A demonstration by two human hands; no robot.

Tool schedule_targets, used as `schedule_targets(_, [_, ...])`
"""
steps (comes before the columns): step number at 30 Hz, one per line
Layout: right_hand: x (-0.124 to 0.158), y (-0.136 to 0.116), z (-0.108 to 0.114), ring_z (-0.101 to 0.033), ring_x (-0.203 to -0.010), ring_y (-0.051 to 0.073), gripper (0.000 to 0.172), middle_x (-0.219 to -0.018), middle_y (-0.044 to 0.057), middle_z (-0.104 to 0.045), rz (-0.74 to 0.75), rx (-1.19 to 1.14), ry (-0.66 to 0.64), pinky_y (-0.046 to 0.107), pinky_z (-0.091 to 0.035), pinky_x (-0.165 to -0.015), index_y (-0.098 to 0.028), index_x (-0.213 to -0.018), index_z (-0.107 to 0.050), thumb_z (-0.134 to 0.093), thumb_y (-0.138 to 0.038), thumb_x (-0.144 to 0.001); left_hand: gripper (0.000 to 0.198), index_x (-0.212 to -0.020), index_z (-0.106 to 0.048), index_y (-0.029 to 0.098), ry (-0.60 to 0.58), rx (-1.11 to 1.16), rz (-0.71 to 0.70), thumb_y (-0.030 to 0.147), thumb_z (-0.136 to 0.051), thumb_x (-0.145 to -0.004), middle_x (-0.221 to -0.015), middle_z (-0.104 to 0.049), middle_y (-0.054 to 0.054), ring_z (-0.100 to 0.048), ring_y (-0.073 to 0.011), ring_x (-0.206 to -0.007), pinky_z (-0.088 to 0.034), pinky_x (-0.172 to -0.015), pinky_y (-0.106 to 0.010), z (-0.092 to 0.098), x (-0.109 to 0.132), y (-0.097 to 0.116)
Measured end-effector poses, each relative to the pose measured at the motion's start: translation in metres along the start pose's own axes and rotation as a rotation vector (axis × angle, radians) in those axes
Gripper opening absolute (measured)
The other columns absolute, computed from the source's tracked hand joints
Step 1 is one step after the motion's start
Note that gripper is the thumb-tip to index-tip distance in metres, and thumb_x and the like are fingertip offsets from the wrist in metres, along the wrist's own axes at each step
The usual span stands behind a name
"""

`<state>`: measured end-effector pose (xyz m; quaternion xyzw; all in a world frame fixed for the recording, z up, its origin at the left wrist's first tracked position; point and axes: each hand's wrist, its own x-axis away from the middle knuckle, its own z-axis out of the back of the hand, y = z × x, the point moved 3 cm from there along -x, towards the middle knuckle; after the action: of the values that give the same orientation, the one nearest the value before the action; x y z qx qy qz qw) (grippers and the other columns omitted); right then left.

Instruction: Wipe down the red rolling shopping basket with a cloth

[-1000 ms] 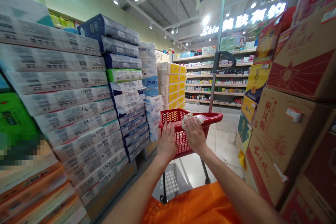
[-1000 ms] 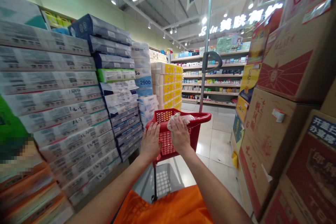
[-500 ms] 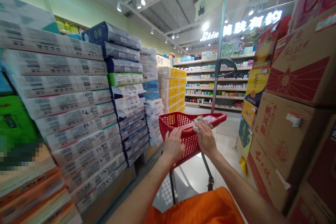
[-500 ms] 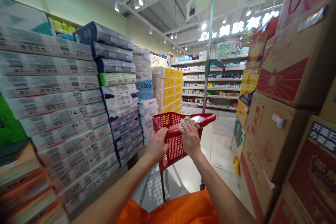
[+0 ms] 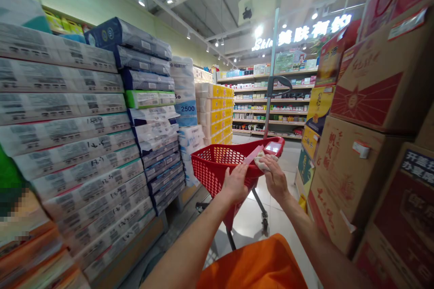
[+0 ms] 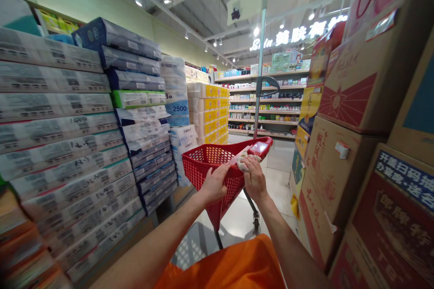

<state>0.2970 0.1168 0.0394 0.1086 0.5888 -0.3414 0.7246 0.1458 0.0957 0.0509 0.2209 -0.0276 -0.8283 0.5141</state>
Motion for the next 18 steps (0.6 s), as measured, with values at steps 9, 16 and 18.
schedule_targets(9, [-0.001,-0.011,0.023,-0.053,-0.102,0.021,0.030,-0.101,0.008,-0.062,0.019,0.065,-0.023,0.045,-0.039,-0.095,-0.018,-0.098,-0.062,-0.036,-0.022,-0.083,0.069,-0.134,-0.025,0.016,-0.087,-0.016,0.014,0.016,-0.042,-0.066,-0.139,-0.034,-0.007,-0.030,-0.0195,-0.127,-0.017,-0.107,-0.044,-0.001,-0.020,0.011])
schedule_targets(16, [0.001,0.004,0.036,-0.052,-0.104,0.021,0.028,-0.103,0.009,-0.061,0.053,0.159,0.009,0.044,-0.038,-0.096,-0.017,-0.099,-0.060,-0.036,-0.022,-0.085,0.074,-0.133,-0.027,0.017,-0.167,-0.019,0.126,0.012,-0.043,-0.061,-0.141,-0.031,-0.009,-0.028,-0.0225,-0.129,-0.018,-0.104,-0.055,-0.015,-0.029,-0.020])
schedule_targets(18, [0.002,0.011,0.036,-0.052,-0.103,0.021,0.028,-0.103,0.009,-0.061,0.058,0.223,0.039,0.045,-0.036,-0.097,-0.018,-0.099,-0.060,-0.036,-0.022,-0.085,0.072,-0.132,-0.028,0.020,-0.153,-0.027,0.105,0.012,-0.043,-0.062,-0.141,-0.032,-0.007,-0.028,-0.0213,-0.129,-0.017,-0.105,-0.053,-0.019,-0.030,-0.015])
